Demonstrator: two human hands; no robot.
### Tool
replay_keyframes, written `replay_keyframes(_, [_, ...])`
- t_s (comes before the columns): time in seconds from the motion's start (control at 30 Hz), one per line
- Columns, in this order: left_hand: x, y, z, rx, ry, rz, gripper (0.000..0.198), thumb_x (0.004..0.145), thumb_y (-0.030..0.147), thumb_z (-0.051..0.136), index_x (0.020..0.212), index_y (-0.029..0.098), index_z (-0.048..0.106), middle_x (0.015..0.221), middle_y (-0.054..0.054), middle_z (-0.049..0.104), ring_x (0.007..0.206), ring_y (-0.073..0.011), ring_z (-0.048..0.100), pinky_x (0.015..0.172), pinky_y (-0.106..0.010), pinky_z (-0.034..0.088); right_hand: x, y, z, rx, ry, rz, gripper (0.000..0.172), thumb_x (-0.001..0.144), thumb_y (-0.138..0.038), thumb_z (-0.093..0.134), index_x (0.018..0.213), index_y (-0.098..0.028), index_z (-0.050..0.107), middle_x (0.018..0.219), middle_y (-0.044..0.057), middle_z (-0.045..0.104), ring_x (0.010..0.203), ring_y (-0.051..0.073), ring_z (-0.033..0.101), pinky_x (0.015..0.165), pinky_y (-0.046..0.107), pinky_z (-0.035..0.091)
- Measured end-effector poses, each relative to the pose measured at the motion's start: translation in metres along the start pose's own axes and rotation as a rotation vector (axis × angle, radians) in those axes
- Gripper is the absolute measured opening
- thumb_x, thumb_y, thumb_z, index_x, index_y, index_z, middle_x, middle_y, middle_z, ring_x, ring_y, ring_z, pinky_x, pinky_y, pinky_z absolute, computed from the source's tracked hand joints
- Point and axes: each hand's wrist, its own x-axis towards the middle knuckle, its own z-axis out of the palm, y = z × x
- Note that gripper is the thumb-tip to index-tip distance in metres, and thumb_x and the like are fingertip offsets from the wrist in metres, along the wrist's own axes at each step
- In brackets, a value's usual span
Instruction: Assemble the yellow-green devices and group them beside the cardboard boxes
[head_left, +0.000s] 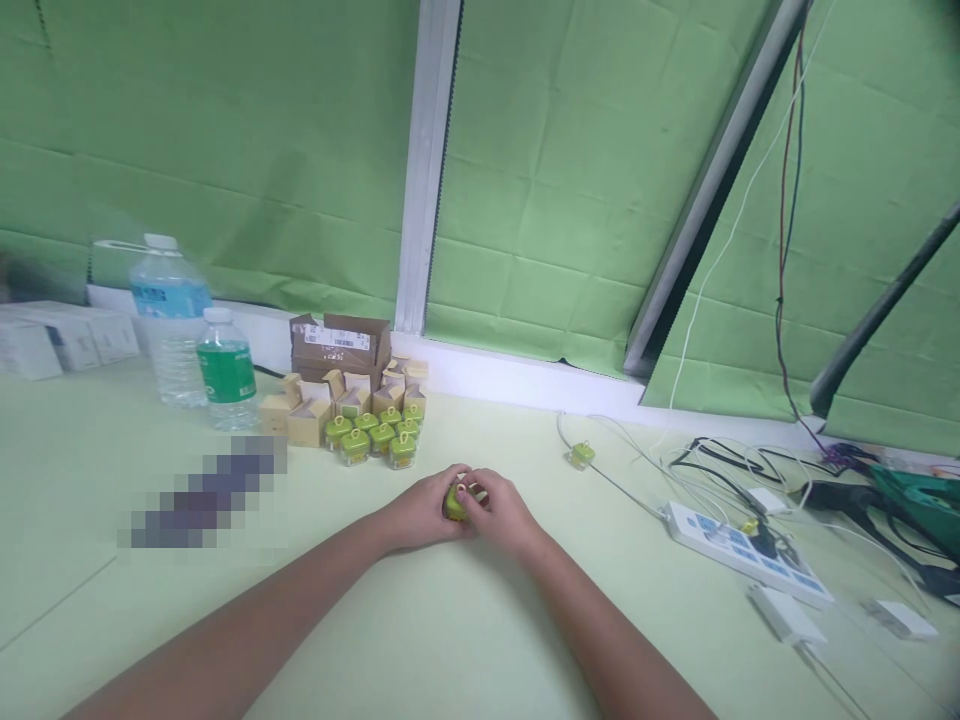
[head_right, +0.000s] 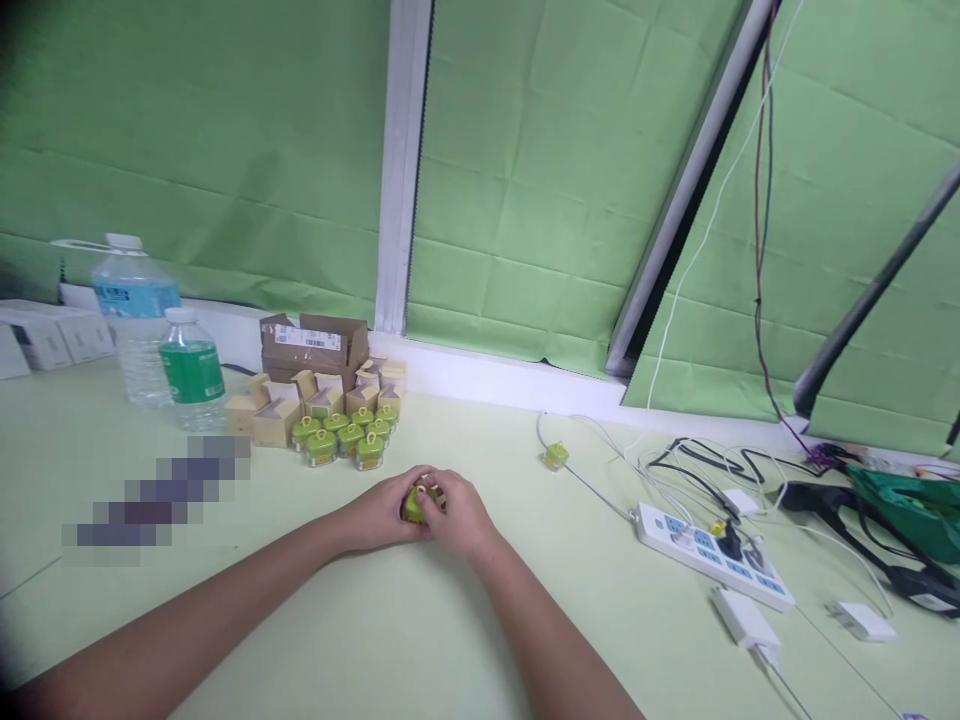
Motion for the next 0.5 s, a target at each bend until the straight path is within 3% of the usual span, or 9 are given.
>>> replay_keyframes(0.13, [-0.001,-0.004,0.000,0.070,0.085,0.050,0.066,0.072,0.027,0.070,0.134,0.026,0.047,0.126,-0.007,0.059,0.093,-0.0204,0.061,0.077,-0.029,0.048,0.000,0.000,-0.001,0.012,-0.004,0.008,0.018,0.090,-0.024,0.051,0.097,-0.022,0.068,0.098,0.004,0.070,0.085,0.018,0.064,0.068,0.026,0.050])
replay_keyframes(0.2, [0.000,-0.007,-0.003,0.098,0.158,0.070,0.059,0.076,0.023,0.062,0.133,0.024,0.047,0.121,-0.007,0.059,0.084,-0.0176,0.057,0.073,-0.029,0.047,0.001,0.002,-0.002,-0.005,0.026,0.029,0.018,0.091,-0.026,0.049,0.092,-0.022,0.067,0.091,0.004,0.070,0.082,0.018,0.064,0.066,0.026,0.049])
replay_keyframes(0.27, [0.002,-0.009,-0.007,0.103,0.225,0.086,0.034,0.079,0.017,0.049,0.112,0.020,0.058,0.099,-0.003,0.062,0.077,-0.0163,0.054,0.071,-0.028,0.044,0.003,0.006,-0.006,-0.020,0.081,0.068,0.020,0.092,-0.029,0.048,0.090,-0.021,0.066,0.086,0.003,0.071,0.079,0.018,0.065,0.066,0.027,0.048])
replay_keyframes(0.33, [0.004,-0.011,-0.010,0.097,0.229,0.087,0.020,0.079,0.011,0.039,0.080,0.019,0.058,0.073,0.000,0.057,0.068,-0.0154,0.051,0.067,-0.028,0.040,0.004,0.011,-0.015,-0.009,0.168,0.110,0.023,0.093,-0.034,0.047,0.089,-0.021,0.065,0.086,0.004,0.071,0.078,0.019,0.065,0.067,0.028,0.049])
replay_keyframes(0.4, [0.005,-0.013,-0.007,0.099,0.148,0.078,0.021,0.076,0.009,0.037,0.062,0.019,0.049,0.057,0.003,0.048,0.058,-0.0138,0.046,0.061,-0.027,0.036,0.007,0.015,-0.026,0.041,0.289,0.132,0.027,0.094,-0.039,0.046,0.092,-0.020,0.064,0.088,0.006,0.071,0.080,0.020,0.066,0.069,0.030,0.051])
replay_keyframes(0.5, [0.004,-0.015,0.005,0.159,0.010,0.101,0.018,0.070,0.008,0.041,0.056,0.020,0.044,0.051,0.004,0.042,0.052,-0.0131,0.041,0.056,-0.027,0.032,0.015,0.008,-0.036,0.146,0.458,0.107,0.031,0.094,-0.044,0.046,0.101,-0.018,0.062,0.100,0.009,0.071,0.090,0.022,0.066,0.075,0.032,0.054])
